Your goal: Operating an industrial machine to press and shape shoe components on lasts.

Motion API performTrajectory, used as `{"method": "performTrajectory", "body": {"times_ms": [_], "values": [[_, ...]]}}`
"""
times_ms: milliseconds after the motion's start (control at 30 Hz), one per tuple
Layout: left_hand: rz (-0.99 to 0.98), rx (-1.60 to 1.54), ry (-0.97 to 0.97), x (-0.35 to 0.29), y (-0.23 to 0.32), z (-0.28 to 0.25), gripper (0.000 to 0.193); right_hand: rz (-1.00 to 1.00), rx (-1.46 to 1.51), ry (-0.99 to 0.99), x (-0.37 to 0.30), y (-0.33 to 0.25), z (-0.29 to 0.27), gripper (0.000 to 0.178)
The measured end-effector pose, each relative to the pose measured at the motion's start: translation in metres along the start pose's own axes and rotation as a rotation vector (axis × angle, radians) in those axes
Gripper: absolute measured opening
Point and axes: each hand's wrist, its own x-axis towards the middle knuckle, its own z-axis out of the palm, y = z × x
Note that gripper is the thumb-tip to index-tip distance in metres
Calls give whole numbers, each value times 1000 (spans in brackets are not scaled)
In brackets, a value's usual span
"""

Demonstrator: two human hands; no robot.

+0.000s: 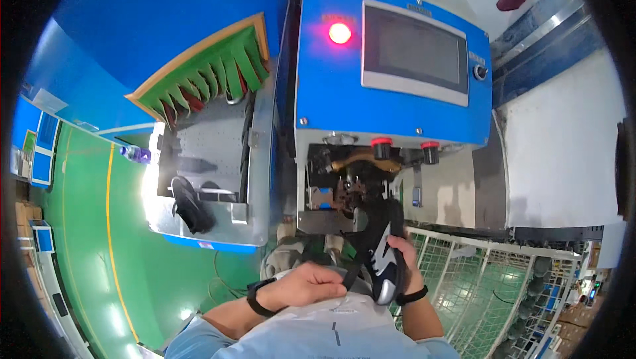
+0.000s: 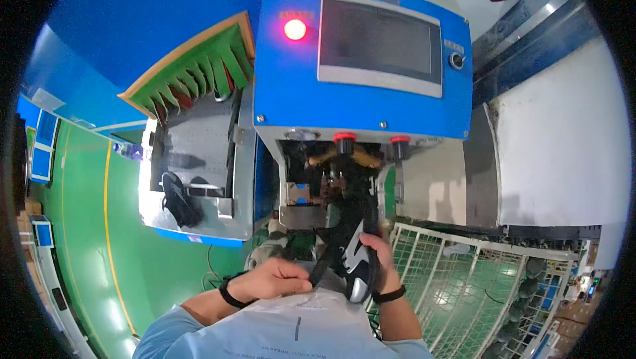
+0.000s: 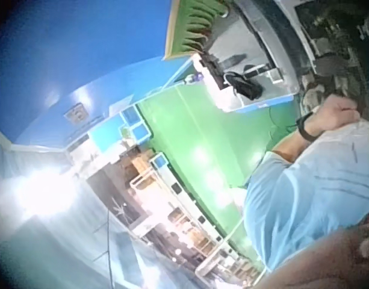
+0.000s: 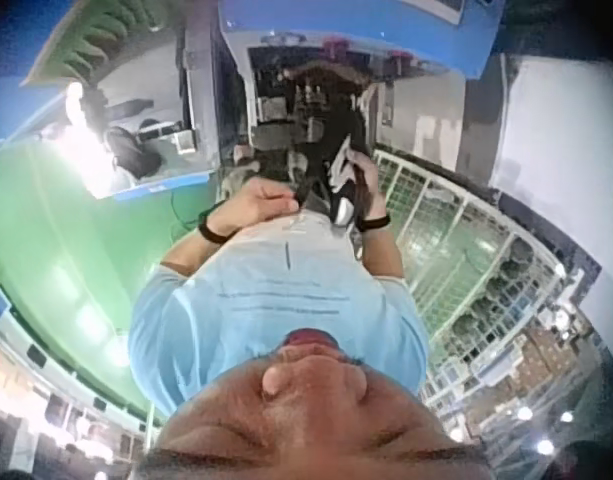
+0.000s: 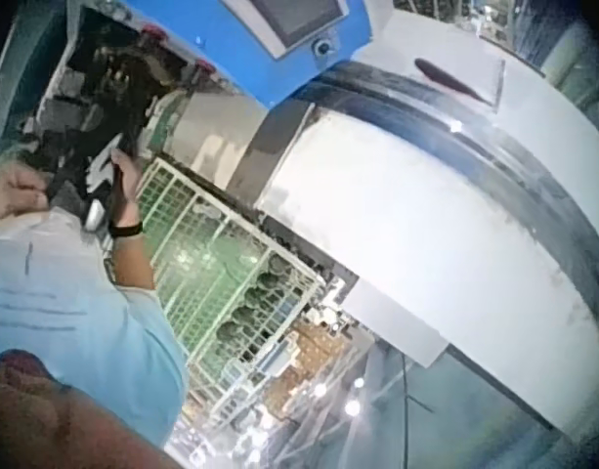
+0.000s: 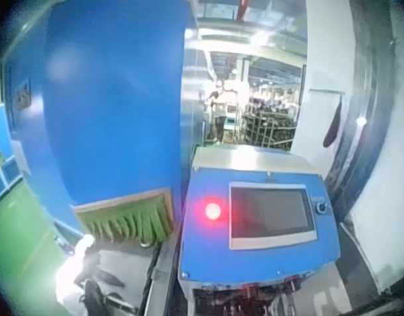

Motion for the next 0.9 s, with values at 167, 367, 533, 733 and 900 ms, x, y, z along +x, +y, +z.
{"method": "performTrajectory", "body": {"times_ms": [167,367,533,733,900], "values": [[-175,-49,342,42,-17,-12,23,-390,-690,18,10,-35,9,87],[-113,-401,532,85,-67,-29,12,-672,-1439,178,58,-34,24,98],[-152,-594,563,100,-95,-49,13,-560,-1969,337,68,-13,69,85],[-133,-626,609,110,-109,-66,9,-562,-2037,407,101,-19,81,78],[-209,-542,559,101,-98,-85,16,-696,-2055,362,91,-16,80,82]]}}
